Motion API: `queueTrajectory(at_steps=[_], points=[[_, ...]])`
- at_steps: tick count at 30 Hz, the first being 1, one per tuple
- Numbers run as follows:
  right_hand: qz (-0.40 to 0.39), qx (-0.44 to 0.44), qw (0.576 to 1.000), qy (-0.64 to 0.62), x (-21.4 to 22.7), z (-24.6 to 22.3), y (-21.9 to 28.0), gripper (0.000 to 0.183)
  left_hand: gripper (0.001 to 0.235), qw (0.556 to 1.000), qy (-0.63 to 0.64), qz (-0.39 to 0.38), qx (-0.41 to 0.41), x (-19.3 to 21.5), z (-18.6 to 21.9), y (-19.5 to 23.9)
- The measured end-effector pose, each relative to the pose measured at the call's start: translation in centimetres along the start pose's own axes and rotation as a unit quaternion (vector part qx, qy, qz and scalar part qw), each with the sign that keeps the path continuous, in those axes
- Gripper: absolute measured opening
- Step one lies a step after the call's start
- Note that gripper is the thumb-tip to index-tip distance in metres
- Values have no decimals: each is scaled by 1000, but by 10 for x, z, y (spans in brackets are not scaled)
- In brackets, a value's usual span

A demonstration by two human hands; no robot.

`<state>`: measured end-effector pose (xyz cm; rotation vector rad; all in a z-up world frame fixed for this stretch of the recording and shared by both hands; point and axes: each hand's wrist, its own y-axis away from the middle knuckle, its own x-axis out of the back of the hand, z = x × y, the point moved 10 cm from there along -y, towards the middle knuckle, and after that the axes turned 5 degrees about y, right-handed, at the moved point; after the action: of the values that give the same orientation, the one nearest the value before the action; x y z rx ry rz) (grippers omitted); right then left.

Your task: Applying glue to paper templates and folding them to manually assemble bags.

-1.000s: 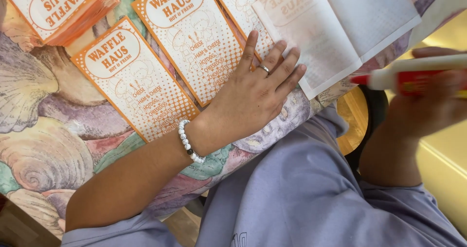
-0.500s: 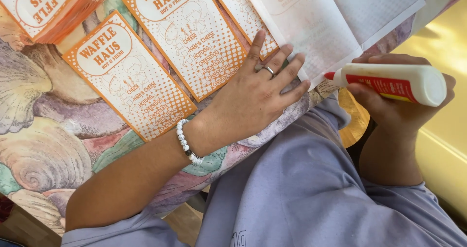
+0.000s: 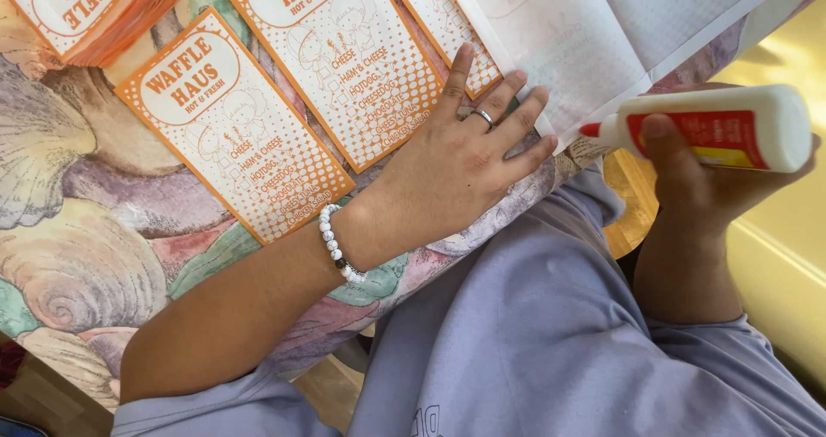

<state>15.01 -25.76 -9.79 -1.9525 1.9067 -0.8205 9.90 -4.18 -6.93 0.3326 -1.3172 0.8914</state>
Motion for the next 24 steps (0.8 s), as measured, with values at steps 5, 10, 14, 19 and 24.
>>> queueTrajectory(at_steps=[5,10,14,19,24], points=[[-6,-63,997,49,-14,-16,6,62,38,1000,-2,2,-1,-1,0,0],[-34,18,990,136,-8,-14,10,86,37,1000,1,11,1,-1,0,1],[-4,-7,1000,18,1,-6,4,88,37,1000,6,11,0,-1,-2,0],[-59,-8,997,53,-16,-14,19,83,34,999,14,31,1,1,0,0],[26,12,994,107,8,-8,-20,41,37,999,14,27,6,1,-1,1]])
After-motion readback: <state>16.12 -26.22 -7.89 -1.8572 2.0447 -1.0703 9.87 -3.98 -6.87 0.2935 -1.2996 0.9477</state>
